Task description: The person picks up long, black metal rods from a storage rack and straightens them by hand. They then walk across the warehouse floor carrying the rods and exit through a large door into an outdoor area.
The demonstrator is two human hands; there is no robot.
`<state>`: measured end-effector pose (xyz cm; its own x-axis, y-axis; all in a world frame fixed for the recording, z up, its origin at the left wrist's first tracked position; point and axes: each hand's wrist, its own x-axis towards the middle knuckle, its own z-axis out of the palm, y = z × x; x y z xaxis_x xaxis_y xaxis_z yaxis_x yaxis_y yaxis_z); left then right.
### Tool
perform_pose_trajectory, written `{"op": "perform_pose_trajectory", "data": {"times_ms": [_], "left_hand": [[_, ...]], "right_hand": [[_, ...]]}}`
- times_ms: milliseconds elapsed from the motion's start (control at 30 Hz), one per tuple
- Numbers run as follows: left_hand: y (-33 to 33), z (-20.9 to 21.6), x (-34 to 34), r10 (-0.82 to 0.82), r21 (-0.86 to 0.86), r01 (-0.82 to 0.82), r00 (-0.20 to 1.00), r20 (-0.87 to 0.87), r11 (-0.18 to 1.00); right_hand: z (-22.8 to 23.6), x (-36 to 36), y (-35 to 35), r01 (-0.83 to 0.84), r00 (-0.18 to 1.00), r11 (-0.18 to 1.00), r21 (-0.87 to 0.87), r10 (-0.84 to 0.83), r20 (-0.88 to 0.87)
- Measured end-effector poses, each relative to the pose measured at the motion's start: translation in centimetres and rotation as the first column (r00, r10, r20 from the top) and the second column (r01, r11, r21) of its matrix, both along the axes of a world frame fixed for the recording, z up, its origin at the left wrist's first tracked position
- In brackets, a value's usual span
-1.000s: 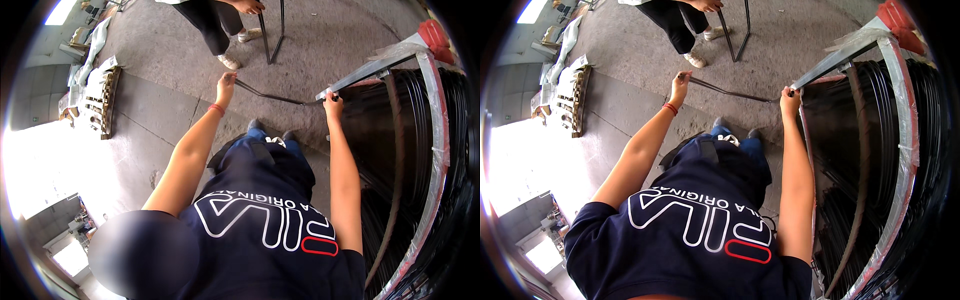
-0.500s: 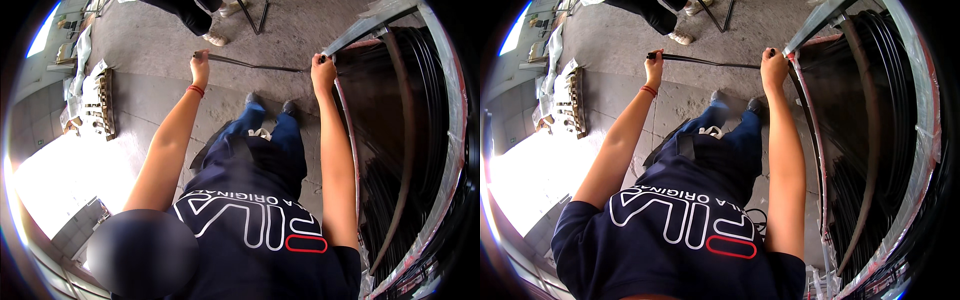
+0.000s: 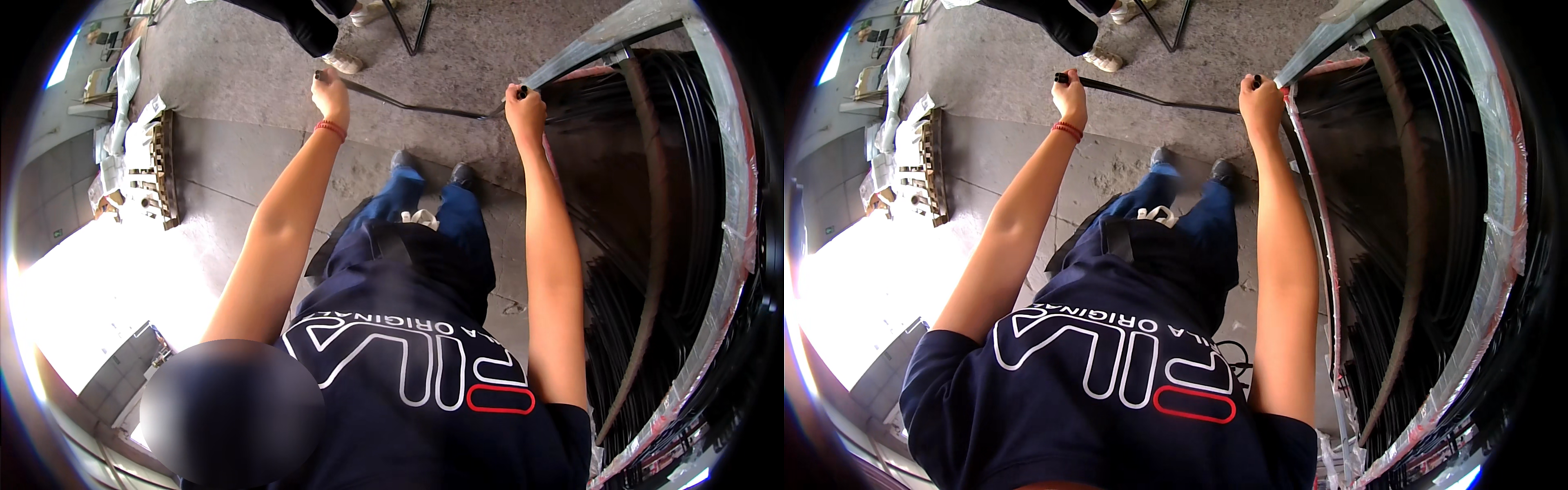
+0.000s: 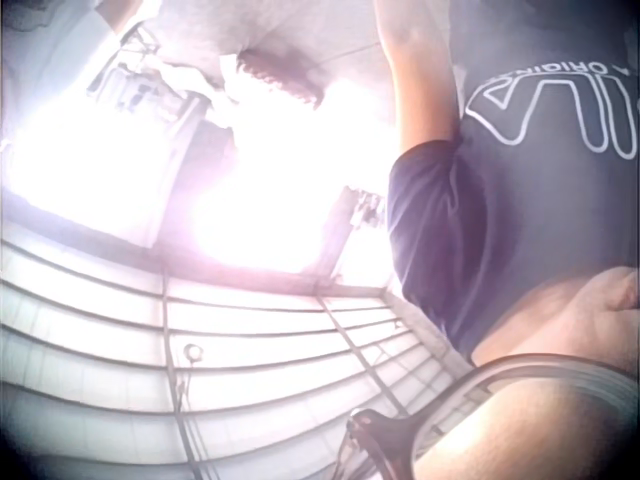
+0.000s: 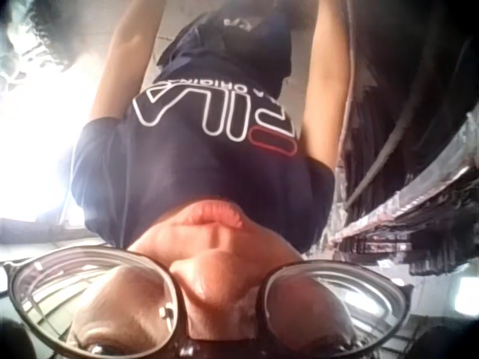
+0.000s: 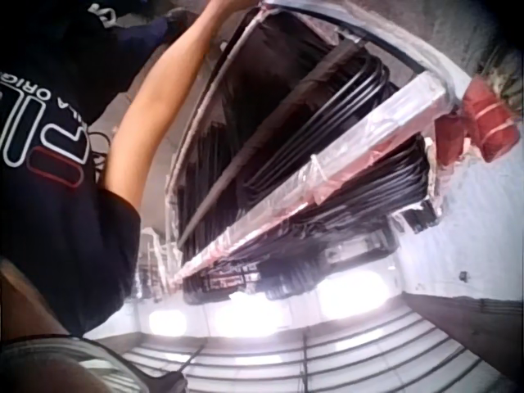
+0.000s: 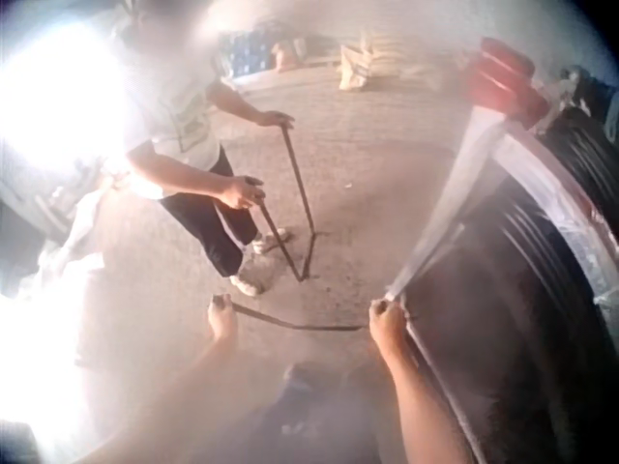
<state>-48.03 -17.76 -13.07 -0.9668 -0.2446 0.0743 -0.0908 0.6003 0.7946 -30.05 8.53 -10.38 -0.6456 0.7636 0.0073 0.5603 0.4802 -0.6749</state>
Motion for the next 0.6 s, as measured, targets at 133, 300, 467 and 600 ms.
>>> {"op": "perform_pose_trajectory", "data": {"times_ms": [133, 300, 467, 600], "left_hand": [[0.6, 0.2, -0.3, 0.059, -0.056, -0.056, 0.997, 0.058, 0.997], [0.5, 0.8, -1.1, 0.114, -0.065, -0.105, 0.983, 0.144, 0.992], [-0.3, 1.0, -1.5, 0.037, -0.131, -0.022, 0.994, 0.108, 0.991], [-1.0, 1.8, -1.4, -0.07, -0.13, 0.078, 0.996, 0.063, 0.988]], "right_hand": [[0.0, 0.1, 0.9, -0.069, 0.997, 0.992, -0.105, 0.073, 0.03], [-0.3, 0.8, 1.4, -0.193, 0.981, 0.965, -0.177, 0.184, -0.067], [-1.6, 1.2, 2.0, -0.245, 0.965, 0.948, -0.202, 0.22, -0.14], [-1.4, 1.2, 1.5, -0.217, 0.974, 0.954, -0.206, 0.197, -0.115]]}}
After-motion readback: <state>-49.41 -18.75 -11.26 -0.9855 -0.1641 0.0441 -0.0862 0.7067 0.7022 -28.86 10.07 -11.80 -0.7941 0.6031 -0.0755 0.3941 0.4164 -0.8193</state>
